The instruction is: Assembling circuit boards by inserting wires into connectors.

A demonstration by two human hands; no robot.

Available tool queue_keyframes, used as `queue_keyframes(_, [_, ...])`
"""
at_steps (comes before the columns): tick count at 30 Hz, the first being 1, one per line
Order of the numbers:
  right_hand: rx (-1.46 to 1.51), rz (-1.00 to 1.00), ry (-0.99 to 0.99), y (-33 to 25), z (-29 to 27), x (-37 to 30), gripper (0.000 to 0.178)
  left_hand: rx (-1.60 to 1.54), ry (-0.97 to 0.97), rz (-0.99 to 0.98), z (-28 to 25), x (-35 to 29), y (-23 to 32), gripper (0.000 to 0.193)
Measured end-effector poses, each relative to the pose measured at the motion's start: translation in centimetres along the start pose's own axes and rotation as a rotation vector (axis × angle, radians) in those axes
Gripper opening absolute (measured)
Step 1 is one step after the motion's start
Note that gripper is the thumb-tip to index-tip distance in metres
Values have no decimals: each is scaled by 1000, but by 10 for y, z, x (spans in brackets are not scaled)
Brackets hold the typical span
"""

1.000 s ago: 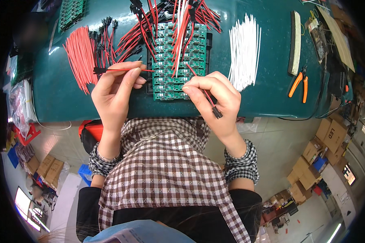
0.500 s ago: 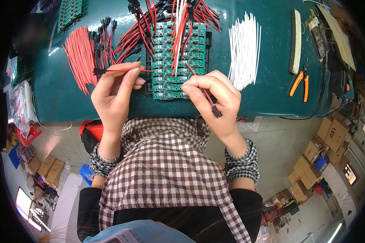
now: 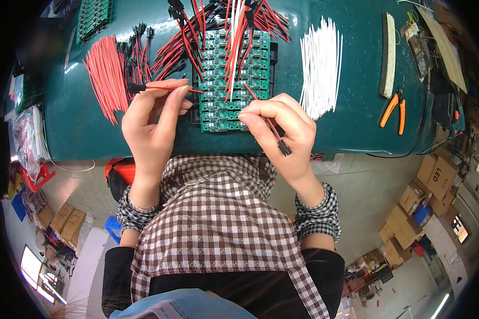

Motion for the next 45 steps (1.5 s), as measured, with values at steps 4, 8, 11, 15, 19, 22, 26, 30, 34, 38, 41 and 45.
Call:
queue_keyframes(4, [4, 6, 5, 0, -2, 1, 8, 228, -109, 170, 5, 6, 17, 7])
queue_keyframes(8, [-9, -13, 0, 0, -2, 3, 8, 203, -73, 203, 8, 10, 20, 9])
queue_keyframes(11, [-2, -1, 7, 2, -1, 4, 8, 223, -121, 263, 13, 17, 21, 8])
queue_keyframes(15, [14, -28, -2, -1, 5, 4, 6, 65, -114, -15, 14, 24, 7, 11])
queue_keyframes(19, [-15, 19, -15, -4, 5, 3, 8, 281, -9, 128, 9, 16, 10, 12])
queue_keyframes(22, [-14, 34, 27, -5, 3, -3, 7, 184, 36, 114, 0, 6, 8, 18])
queue_keyframes(26, [73, -20, 150, -3, -14, -11, 8, 163, 121, 168, -56, -23, 5, 20])
queue_keyframes(30, [132, -103, 195, 0, -43, -18, 13, 260, 286, 233, -140, -66, -12, 9])
queue_keyframes(34, [153, -116, 328, 7, -76, -36, 16, 266, 738, -313, -244, -130, -102, 14])
queue_keyframes(38, [161, -97, 512, 1, -99, -47, 19, 918, 602, -600, -302, -169, -210, 34])
queue_keyframes(41, [223, -120, 511, 7, -122, -54, 22, 1283, 115, -410, -276, -159, -275, 38])
queue_keyframes(45, [144, -123, 576, 11, -131, -59, 23, 1373, -349, -518, -237, -130, -357, 48])
Point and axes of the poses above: each hand's wrist, its own x-axis towards the middle knuckle, its own z-axis out of the palm, y = z × x, the point moved 6 cm from there along x, towards the middle knuckle, and after that the axes turned 10 degrees about -z, right-handed, at the moved point
